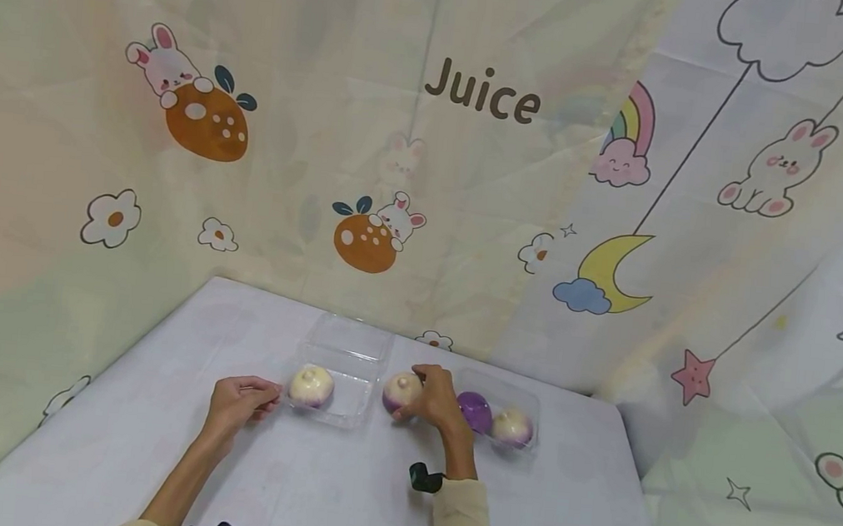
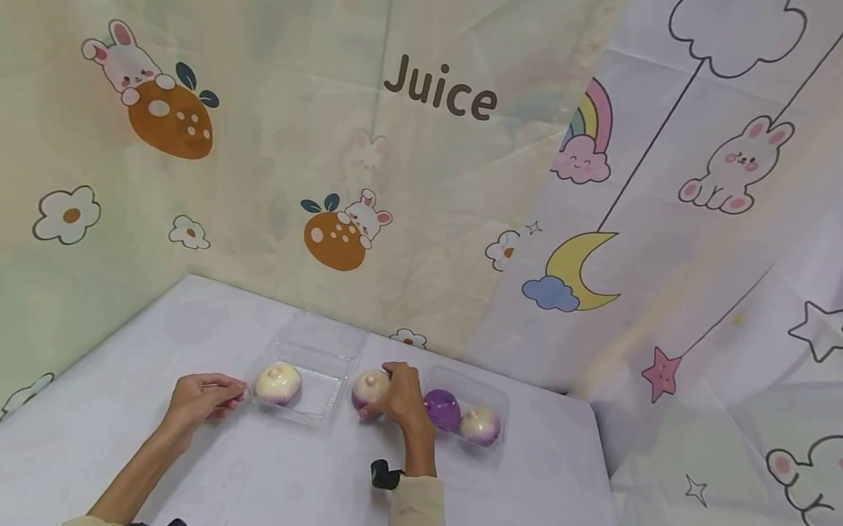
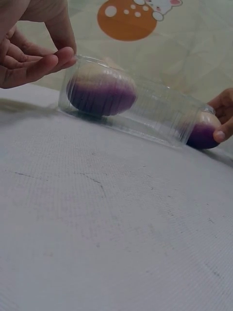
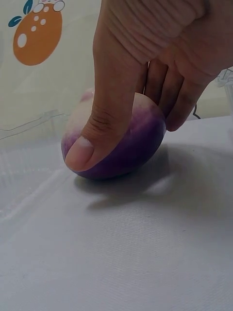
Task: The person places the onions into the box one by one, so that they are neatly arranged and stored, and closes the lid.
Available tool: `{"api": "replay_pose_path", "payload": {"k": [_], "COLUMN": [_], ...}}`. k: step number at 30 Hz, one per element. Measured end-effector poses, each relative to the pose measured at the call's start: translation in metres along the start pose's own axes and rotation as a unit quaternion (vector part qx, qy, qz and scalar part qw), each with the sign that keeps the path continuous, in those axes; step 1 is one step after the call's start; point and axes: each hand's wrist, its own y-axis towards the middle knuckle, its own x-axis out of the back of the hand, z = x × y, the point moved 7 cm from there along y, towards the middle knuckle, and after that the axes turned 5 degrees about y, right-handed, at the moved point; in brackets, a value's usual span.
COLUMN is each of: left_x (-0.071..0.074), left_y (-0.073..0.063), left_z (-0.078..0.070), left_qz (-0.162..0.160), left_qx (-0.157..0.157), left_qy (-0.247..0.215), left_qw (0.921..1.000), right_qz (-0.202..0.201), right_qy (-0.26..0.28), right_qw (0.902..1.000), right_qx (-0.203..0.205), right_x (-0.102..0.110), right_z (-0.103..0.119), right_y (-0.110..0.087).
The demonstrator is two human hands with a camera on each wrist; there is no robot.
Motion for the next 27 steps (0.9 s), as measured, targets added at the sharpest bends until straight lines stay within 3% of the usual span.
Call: {"api": "replay_pose_path", "payload": {"k": [18,25,27], "left_x": [0.000,0.000,0.000], "left_y": [0.000,-0.001,-0.001], "left_z": [0.000,0.000,0.000], "left_qz": [0.001,-0.002,-0.002], "left_qx": [0.000,-0.001,-0.001], "left_qy": [-0.003,-0.001,-0.001], "left_qw": [1.0000,1.0000,1.0000], "right_qz": [0.011,0.003,0.006], "right_qy": [-0.001,-0.024,-0.022], "right_qw": [0.9998,0.9987,0.9991], "right_qx": [0.017,0.044,0.034], "right_x": [-0.001,-0.023,-0.026], "right_z": [0.002,-0.052,-0.060], "right_y": [-0.001,0.029,0.032]}}
